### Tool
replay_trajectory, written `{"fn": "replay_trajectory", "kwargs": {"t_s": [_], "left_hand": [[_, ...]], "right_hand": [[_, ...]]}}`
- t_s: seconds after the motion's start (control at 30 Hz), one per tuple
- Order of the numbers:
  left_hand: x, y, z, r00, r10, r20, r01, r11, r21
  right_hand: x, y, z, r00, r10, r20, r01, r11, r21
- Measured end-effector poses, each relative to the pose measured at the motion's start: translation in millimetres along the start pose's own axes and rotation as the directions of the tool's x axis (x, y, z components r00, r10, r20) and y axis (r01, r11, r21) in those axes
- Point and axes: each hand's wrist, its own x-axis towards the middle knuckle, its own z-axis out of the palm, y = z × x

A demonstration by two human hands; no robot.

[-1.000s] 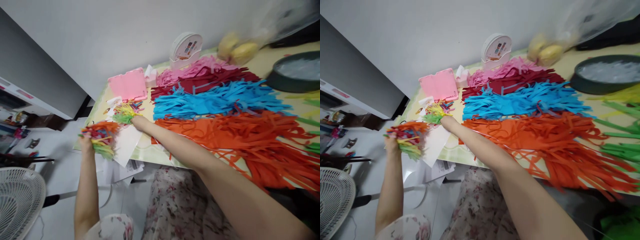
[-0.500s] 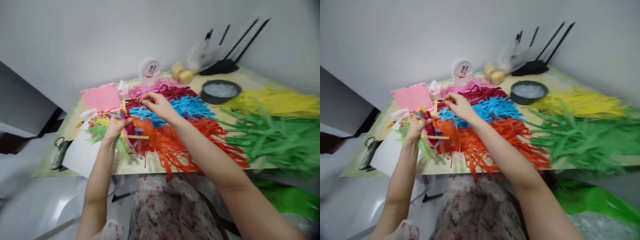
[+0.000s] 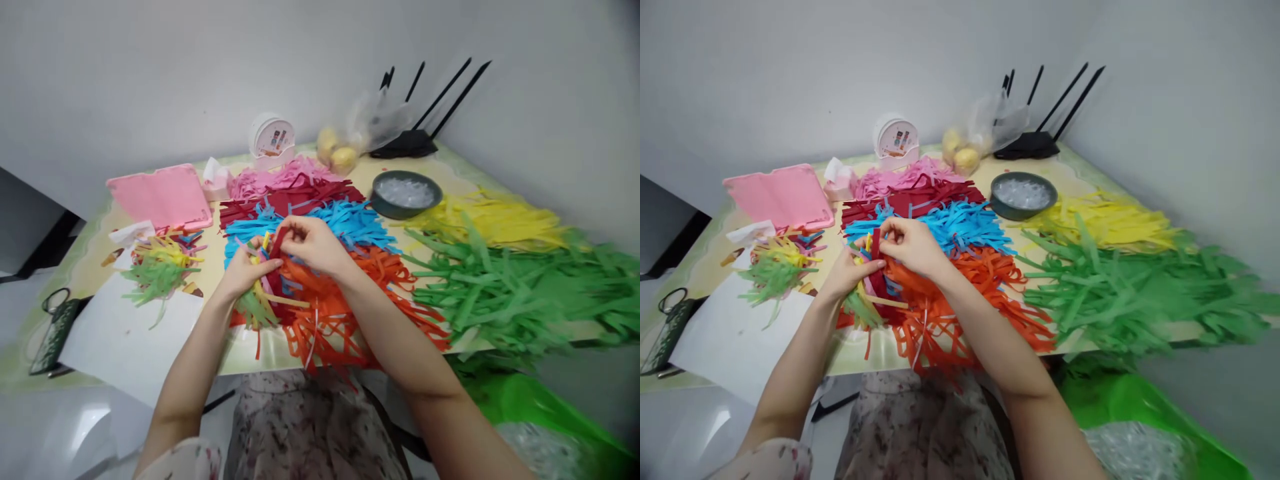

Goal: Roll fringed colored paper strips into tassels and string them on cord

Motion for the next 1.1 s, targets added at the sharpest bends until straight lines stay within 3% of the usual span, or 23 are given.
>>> {"fn": "replay_trajectory", "kwargs": {"t_s": [0.1, 0.17, 0.27, 0.33, 0.47, 0.57, 0.83, 1.1], "left_hand": [[-2, -9, 2, 0.994, -0.075, -0.077, 0.07, 0.995, -0.07], [-1, -14, 2, 0.975, -0.123, -0.187, 0.087, 0.978, -0.187], [0, -18, 3, 0.905, -0.129, -0.406, 0.023, 0.966, -0.256], [0, -19, 5, 0.886, -0.116, -0.45, 0.012, 0.974, -0.227], [-5, -18, 16, 0.937, -0.163, -0.309, 0.088, 0.966, -0.242], [-6, -19, 21, 0.949, -0.197, -0.248, 0.118, 0.946, -0.301], [2, -13, 10, 0.908, -0.286, -0.305, 0.114, 0.872, -0.476], [0, -5, 12, 0.929, -0.339, -0.149, 0.204, 0.803, -0.56]], "right_hand": [[4, 14, -1, 0.996, 0.014, -0.093, -0.001, 0.991, 0.136], [5, 20, -1, 0.99, 0.015, -0.139, 0.01, 0.984, 0.179], [3, 25, 0, 0.984, 0.01, -0.18, 0.02, 0.986, 0.163], [0, 26, 4, 0.983, 0.017, -0.185, 0.005, 0.993, 0.115], [-5, 26, 17, 0.983, 0.038, -0.177, -0.026, 0.997, 0.068], [-8, 26, 23, 0.986, 0.022, -0.166, -0.01, 0.997, 0.07], [-7, 15, -9, 0.994, -0.051, -0.101, 0.071, 0.977, 0.201], [-22, -5, -14, 0.989, 0.134, -0.069, -0.109, 0.95, 0.292]]}}
